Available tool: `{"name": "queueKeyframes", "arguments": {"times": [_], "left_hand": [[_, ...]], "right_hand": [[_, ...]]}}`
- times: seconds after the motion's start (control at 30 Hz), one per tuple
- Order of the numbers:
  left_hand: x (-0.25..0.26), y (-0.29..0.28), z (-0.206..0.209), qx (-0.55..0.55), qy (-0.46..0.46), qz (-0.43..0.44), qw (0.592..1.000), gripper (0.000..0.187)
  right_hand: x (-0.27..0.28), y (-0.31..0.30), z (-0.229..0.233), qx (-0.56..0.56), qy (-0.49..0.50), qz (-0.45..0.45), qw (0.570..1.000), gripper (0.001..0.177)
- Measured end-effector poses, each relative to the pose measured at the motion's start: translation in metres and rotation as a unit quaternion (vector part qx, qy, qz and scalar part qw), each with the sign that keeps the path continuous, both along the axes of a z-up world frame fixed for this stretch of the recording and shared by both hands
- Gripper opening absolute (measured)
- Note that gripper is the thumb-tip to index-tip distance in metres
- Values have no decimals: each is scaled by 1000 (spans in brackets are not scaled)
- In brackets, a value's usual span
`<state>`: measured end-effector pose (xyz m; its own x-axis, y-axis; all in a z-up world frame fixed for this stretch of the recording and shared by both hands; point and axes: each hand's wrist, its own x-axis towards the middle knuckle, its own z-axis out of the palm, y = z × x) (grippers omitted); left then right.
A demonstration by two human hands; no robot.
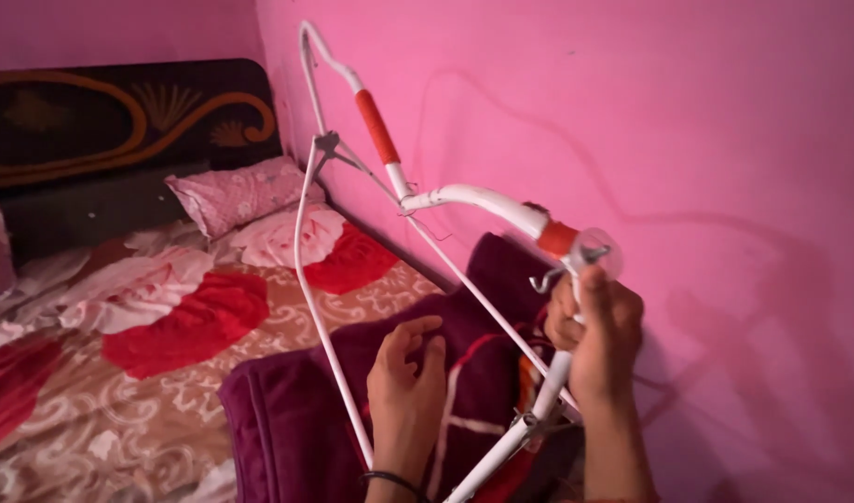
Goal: Organize various household items, package a teddy bear, and fold laundry in a bedroom.
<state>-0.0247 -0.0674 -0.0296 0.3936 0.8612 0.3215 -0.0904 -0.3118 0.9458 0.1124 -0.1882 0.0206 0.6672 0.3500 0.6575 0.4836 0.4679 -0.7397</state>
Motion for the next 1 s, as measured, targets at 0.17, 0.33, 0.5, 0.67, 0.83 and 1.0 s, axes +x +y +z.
{"name": "queueKeyframes", "arguments": {"times": [0.17,0.33,0.5,0.67,0.83,1.0], "left_hand": [[12,-29,23,-108,-121,-132,978,39],[63,-35,60,-178,-213,-330,902,77],[94,-48,88,-335,-233,-409,816,83],[126,-18,74,-435,-296,-387,757,82],[107,-14,94,-356,-63,-186,914,106],[105,-9,90,-244,65,-225,941,95]], "right_hand": [[-15,-72,-16,36,37,48,998,71],[-43,-104,-16,25,62,0,998,77],[-48,-111,-26,41,86,-15,995,74],[-48,-133,-48,82,129,-15,988,72],[-74,-154,-45,87,78,-38,992,73],[-96,-174,-50,95,75,-88,989,74]]}}
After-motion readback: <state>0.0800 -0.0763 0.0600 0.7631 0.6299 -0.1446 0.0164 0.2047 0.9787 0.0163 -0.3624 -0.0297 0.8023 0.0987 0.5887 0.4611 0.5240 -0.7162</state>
